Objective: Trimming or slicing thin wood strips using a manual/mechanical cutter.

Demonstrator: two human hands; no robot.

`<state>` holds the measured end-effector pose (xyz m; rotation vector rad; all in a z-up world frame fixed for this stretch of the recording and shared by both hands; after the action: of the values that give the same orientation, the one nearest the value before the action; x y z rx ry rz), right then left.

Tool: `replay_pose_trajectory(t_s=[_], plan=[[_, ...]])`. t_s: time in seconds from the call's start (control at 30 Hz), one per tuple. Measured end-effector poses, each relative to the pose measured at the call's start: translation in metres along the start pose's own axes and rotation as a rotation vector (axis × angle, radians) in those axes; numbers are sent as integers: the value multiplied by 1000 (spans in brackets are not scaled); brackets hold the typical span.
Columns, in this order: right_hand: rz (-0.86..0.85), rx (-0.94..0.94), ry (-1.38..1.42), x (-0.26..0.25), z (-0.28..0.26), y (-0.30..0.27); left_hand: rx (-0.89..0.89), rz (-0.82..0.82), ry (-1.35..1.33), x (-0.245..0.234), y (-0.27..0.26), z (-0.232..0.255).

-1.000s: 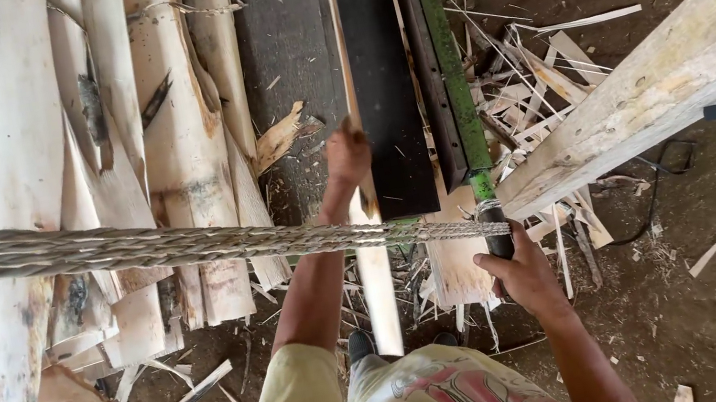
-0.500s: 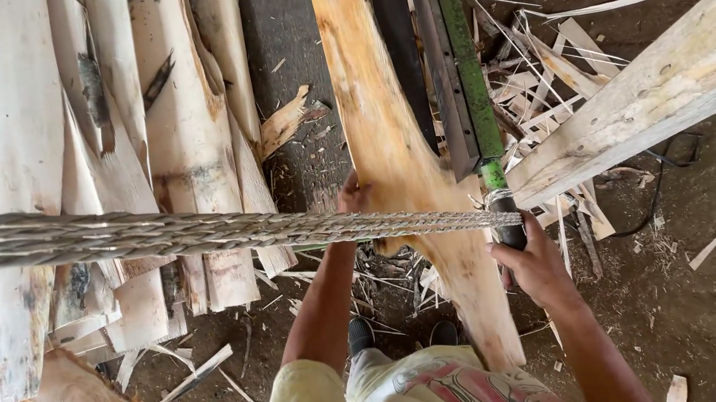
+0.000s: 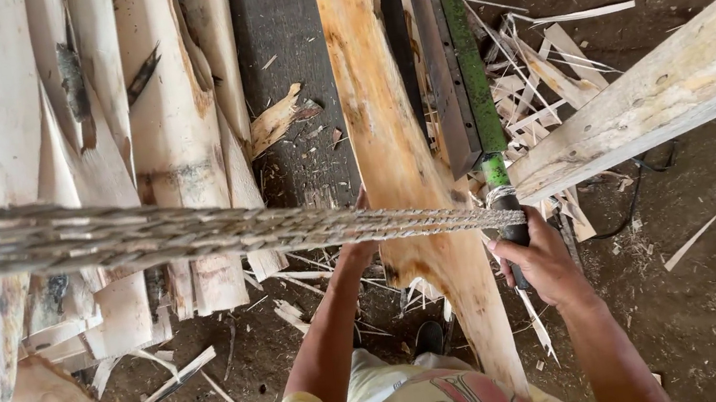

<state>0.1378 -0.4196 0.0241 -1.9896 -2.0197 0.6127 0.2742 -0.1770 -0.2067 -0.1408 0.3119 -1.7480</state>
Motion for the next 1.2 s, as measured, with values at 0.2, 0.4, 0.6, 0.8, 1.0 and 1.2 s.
replay_pose_trajectory(t_s=[0.2,0.4,0.6,0.8,1.0,1.2], plan=[[-23,-3,-33,4,1,2,5,96,241,-17,46,18],[-3,-24,-44,0,4,1,2,86,352,1,76,-35],[22,-48,-87,4,-11,-9,-51,75,358,11,88,-42],[38,-30,-154,4,-18,-9,-113,75,336,15,86,-5],[26,-27,-227,0,-4,-1,-150,63,159,20,103,8],[-3,-122,-332,-1,-5,0,-163,59,42,37,135,-16]])
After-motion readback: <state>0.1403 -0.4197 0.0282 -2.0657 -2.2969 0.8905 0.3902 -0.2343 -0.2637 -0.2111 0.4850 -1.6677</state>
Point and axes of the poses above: each hand's wrist, its own y-axis towards the middle knuckle, its own x-axis out of the palm, z = x × y, the point moved 8 cm from there along y, towards the middle knuckle, and after that the axes turned 4 degrees about -z, right-handed, at the moved point
